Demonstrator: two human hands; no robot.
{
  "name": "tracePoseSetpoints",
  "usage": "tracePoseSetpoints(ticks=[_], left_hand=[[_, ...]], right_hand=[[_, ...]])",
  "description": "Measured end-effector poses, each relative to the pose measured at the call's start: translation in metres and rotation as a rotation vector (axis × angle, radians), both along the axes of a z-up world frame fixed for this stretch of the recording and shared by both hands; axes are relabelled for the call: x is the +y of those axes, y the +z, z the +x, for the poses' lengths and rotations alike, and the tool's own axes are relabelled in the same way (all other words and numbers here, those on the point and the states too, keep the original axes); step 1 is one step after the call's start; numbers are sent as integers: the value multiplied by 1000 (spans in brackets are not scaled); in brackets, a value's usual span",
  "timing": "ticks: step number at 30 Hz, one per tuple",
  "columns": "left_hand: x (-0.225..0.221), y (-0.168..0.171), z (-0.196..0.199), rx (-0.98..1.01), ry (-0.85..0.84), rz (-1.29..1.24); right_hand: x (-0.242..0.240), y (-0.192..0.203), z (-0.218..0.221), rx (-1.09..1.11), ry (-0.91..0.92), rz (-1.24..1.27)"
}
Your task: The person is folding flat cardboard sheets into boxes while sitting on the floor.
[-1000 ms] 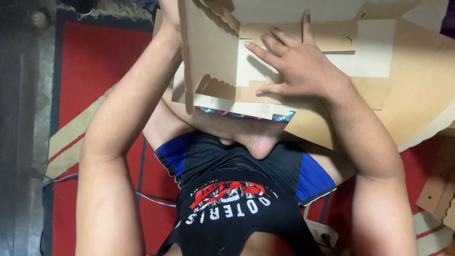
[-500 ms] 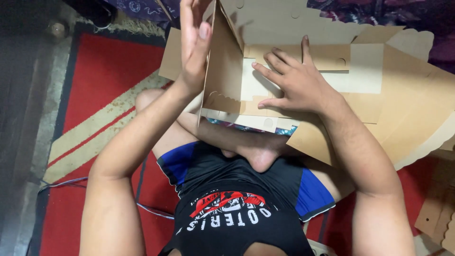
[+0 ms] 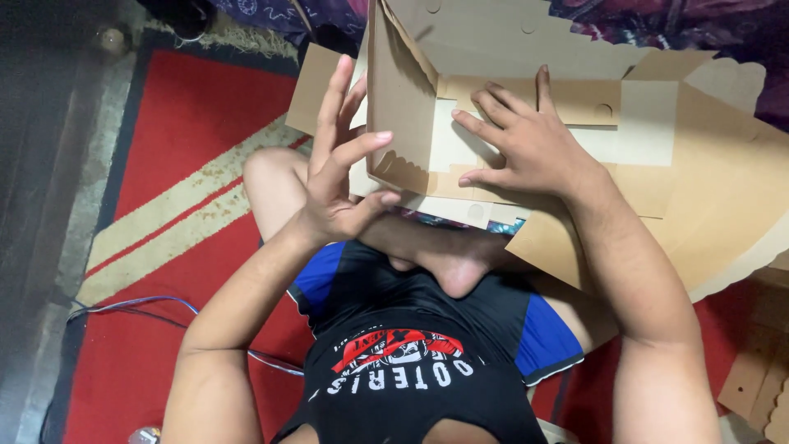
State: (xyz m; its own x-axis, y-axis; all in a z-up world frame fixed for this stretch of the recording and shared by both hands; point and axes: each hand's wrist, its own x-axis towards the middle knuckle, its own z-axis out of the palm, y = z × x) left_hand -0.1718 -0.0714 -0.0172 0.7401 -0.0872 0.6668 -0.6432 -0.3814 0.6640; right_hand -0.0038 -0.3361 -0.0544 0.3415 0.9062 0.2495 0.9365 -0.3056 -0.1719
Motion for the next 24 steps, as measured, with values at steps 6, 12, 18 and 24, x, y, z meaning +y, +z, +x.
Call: tracePoseSetpoints(ticks=[6, 12, 18, 24], left_hand=[[-17, 4, -1, -6, 75, -83], [-46, -5, 10, -53, 190, 48], [-83, -11, 28, -93, 106, 136], [-123, -17, 42, 4, 50, 261]], right_hand=[[0, 2, -1, 14, -15, -11], [0, -1, 0, 19, -4, 8], [-8, -18, 10, -30, 3, -24], [-10, -17, 7, 28, -48, -77]])
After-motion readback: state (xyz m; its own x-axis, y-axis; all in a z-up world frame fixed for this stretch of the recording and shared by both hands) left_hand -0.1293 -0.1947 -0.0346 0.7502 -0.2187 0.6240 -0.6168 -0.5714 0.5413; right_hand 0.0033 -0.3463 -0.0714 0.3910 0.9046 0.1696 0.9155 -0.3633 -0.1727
